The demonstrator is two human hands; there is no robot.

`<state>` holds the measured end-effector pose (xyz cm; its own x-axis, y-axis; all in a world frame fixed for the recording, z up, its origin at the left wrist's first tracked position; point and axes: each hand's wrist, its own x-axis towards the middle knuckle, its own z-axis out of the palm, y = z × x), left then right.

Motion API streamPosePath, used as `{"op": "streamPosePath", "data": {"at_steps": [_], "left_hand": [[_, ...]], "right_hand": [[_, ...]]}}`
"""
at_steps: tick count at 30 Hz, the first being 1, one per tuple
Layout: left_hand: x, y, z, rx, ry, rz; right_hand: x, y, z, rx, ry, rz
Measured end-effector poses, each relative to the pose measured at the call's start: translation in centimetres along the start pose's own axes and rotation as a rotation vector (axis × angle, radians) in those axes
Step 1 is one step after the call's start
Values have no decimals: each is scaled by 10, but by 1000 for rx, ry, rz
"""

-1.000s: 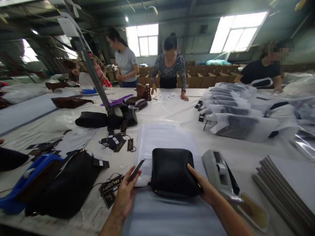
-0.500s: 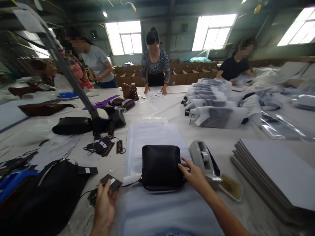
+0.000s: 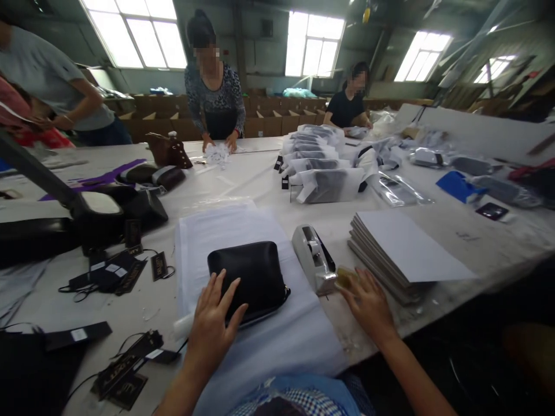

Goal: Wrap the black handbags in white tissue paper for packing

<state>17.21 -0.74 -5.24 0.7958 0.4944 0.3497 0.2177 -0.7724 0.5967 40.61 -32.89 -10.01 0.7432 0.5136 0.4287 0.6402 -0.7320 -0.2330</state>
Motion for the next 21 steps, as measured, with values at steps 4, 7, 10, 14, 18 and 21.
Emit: {"op": "streamPosePath", "data": {"at_steps": [4, 7, 10, 14, 18, 21], "left_hand": [[8, -9, 14, -9, -72, -16], [6, -14, 16, -9, -82, -7], [3, -17, 15, 20, -94, 3], [3, -18, 16, 75, -88, 6], [2, -20, 19, 91, -81, 4], [0, -23, 20, 103, -82, 9]], "right_hand": [[-10, 17, 18, -115, -117, 18], [0, 12, 9, -50, -36, 0], [29, -11, -11, 95, 118, -19], [83, -65, -31, 307, 180, -76], [145, -125, -22, 485, -29, -250], [194, -163, 6, 455, -231, -355]]}}
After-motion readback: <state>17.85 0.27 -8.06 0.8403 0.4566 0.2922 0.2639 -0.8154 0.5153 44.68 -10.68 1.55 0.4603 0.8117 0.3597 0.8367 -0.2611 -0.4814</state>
